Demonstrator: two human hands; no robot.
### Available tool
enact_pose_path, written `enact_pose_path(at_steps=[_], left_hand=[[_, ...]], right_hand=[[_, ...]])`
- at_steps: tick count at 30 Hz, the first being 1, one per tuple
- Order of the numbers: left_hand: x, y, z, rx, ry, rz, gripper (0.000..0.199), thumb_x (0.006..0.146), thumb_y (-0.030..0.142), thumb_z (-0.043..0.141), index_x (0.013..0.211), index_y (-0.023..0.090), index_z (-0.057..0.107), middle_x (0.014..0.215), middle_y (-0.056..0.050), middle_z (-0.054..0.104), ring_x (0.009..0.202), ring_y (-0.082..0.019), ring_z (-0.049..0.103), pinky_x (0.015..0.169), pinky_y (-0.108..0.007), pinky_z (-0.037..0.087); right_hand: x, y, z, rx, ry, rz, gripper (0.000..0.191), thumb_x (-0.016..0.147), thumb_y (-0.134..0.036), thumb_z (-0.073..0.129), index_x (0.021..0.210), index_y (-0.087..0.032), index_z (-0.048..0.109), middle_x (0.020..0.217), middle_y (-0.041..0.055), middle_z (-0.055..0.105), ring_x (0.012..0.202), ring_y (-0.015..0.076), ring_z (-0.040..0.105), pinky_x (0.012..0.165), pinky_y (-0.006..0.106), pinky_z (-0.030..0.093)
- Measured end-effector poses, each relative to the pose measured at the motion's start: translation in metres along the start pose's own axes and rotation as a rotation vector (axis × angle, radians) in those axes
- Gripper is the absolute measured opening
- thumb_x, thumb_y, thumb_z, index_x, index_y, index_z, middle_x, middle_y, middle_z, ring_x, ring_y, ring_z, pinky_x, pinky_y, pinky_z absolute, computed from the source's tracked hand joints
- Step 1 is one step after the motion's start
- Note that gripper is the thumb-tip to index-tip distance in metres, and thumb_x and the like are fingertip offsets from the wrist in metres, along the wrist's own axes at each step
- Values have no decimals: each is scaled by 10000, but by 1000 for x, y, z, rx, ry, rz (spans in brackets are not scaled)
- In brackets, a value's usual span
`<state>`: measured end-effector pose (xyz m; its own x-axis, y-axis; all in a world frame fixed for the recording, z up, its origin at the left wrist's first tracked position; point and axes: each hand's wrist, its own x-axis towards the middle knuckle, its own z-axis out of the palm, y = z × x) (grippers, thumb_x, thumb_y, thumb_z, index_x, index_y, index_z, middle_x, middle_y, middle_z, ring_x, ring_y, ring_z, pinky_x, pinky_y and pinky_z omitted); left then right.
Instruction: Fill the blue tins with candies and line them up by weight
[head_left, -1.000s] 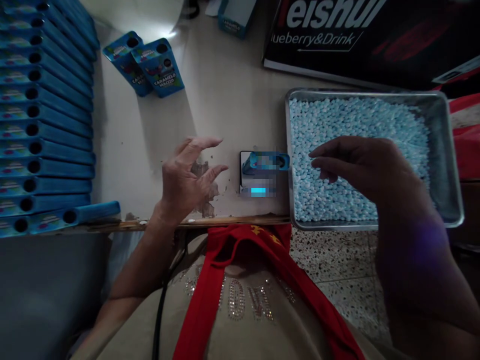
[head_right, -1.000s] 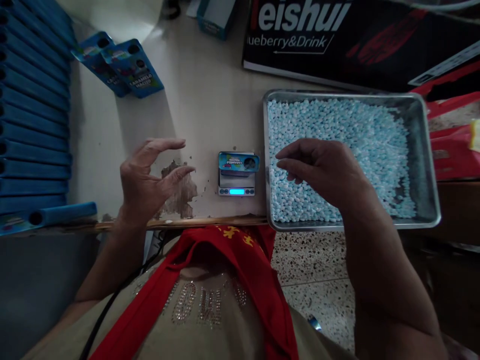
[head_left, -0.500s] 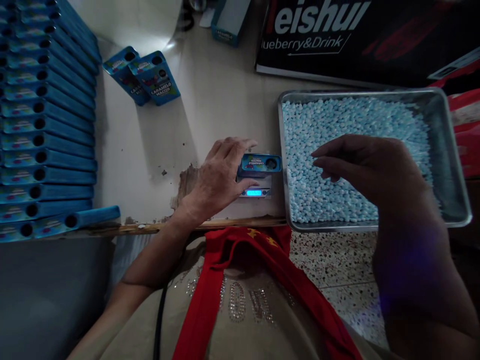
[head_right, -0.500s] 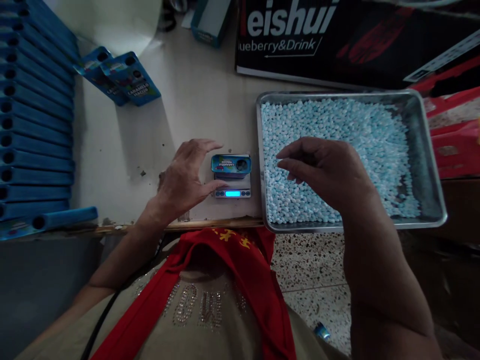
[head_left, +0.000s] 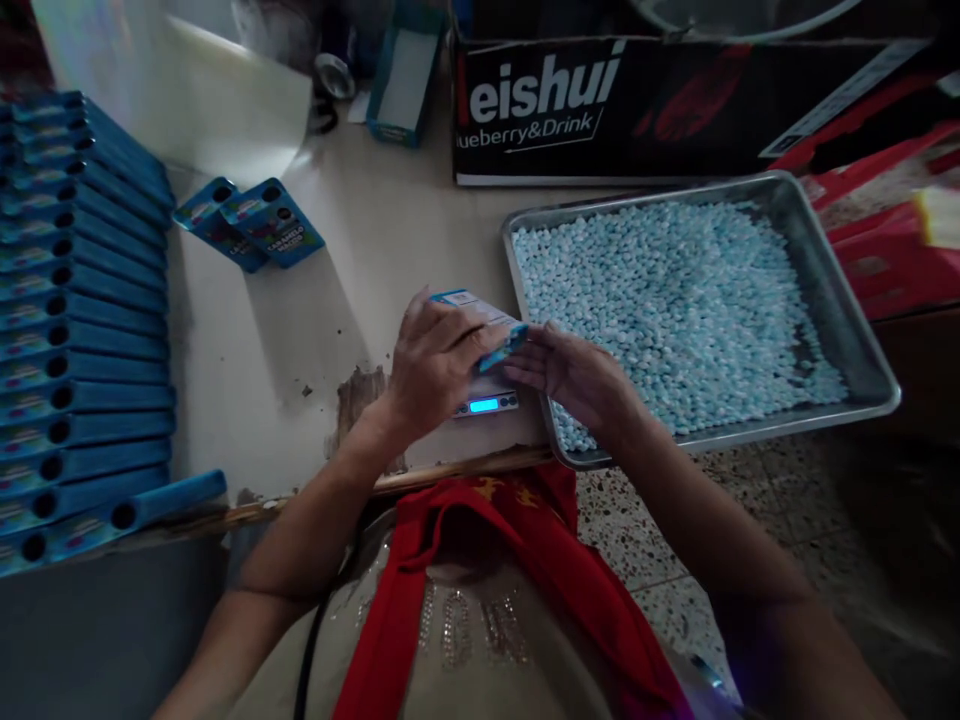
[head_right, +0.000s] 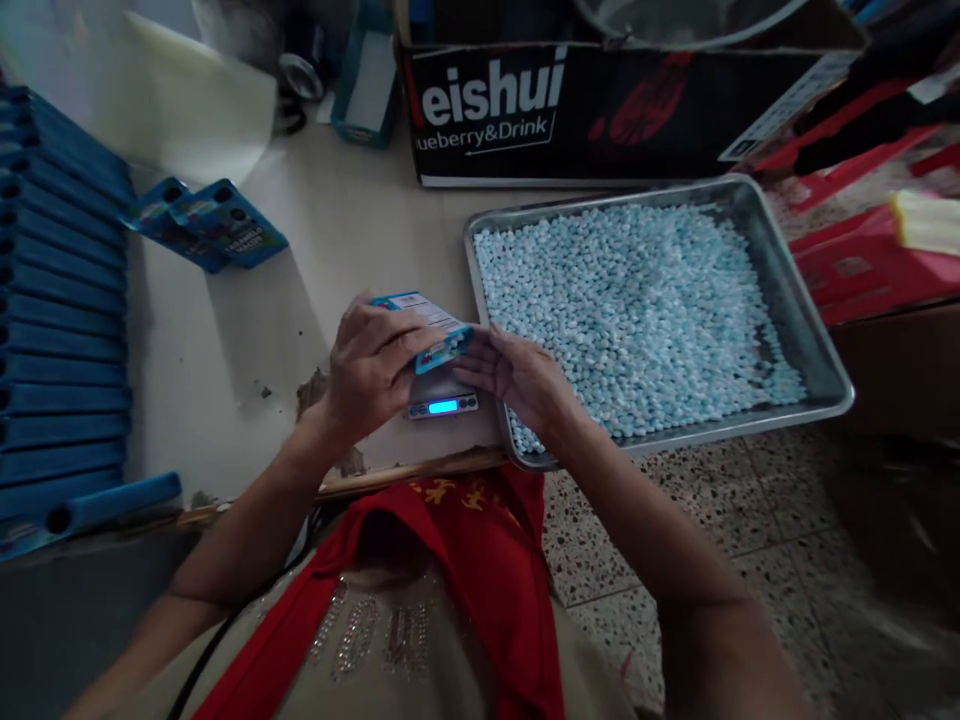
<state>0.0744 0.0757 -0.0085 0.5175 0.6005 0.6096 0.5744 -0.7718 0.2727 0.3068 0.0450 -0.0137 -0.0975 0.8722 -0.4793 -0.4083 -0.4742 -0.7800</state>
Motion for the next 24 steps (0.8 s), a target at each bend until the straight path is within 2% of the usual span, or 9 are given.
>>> enact_pose_path(at_steps=[4, 7, 10, 13, 18, 21, 24], left_hand=[[-5, -15, 7, -4, -58, -116, 365, 1072, 119, 631, 1364, 276, 785, 1227, -73, 807, 1129, -282, 725, 1071, -470, 610], [-9, -13, 5, -37, -13, -121, 391, 1059, 100, 635, 1387, 263, 772, 1222, -82, 793, 1140, -283, 713, 1045, -447, 612], [-10, -1, -4, 43, 27, -39, 391, 1088, 117, 615, 1415, 269, 766, 1228, -80, 799, 1148, -279, 707, 1122, -475, 589], [-9, 8, -11, 122, -7, -38, 404, 1095, 129, 614, 1414, 312, 781, 1243, -69, 811, 1149, -288, 703, 1190, -528, 550], [-11, 0, -12, 4, -160, -222, 447, 1049, 117, 646, 1416, 321, 799, 1252, -95, 789, 1170, -329, 696, 1085, -524, 580], [-11, -3, -11, -54, -138, -295, 477, 1023, 89, 652, 1410, 327, 796, 1231, -81, 762, 1166, -319, 682, 1091, -501, 588], [-9, 1, -9, -98, -106, -327, 486, 987, 49, 680, 1388, 307, 774, 1186, -72, 753, 1139, -303, 681, 1080, -473, 602]], right_hand=[[8, -4, 6, 57, -93, 14, 171, 962, -401, 851, 1040, -250, 872, 1145, 87, 901, 1083, 255, 871, 1071, 413, 734], [10, -11, 4, 18, -142, 33, 142, 926, -338, 903, 1046, -263, 889, 1091, 56, 903, 997, 229, 882, 979, 352, 752], [7, -15, 3, -11, -153, 34, 147, 881, -313, 940, 1013, -277, 884, 1014, 28, 894, 915, 213, 875, 889, 326, 760], [3, -16, 6, -48, -154, 17, 175, 871, -318, 922, 1039, -276, 890, 1059, 27, 896, 929, 206, 871, 951, 356, 758], [1, -15, 14, -188, -102, 40, 115, 861, -377, 899, 959, -318, 899, 1039, 16, 896, 1025, 259, 876, 1049, 433, 748], [5, -16, 19, -275, -109, 19, 203, 811, -466, 924, 972, -345, 907, 1079, 10, 902, 1107, 317, 868, 1087, 521, 737], [9, -19, 23, -337, -114, -28, 317, 781, -554, 928, 1008, -335, 900, 1078, 17, 902, 1079, 312, 872, 1075, 534, 733]])
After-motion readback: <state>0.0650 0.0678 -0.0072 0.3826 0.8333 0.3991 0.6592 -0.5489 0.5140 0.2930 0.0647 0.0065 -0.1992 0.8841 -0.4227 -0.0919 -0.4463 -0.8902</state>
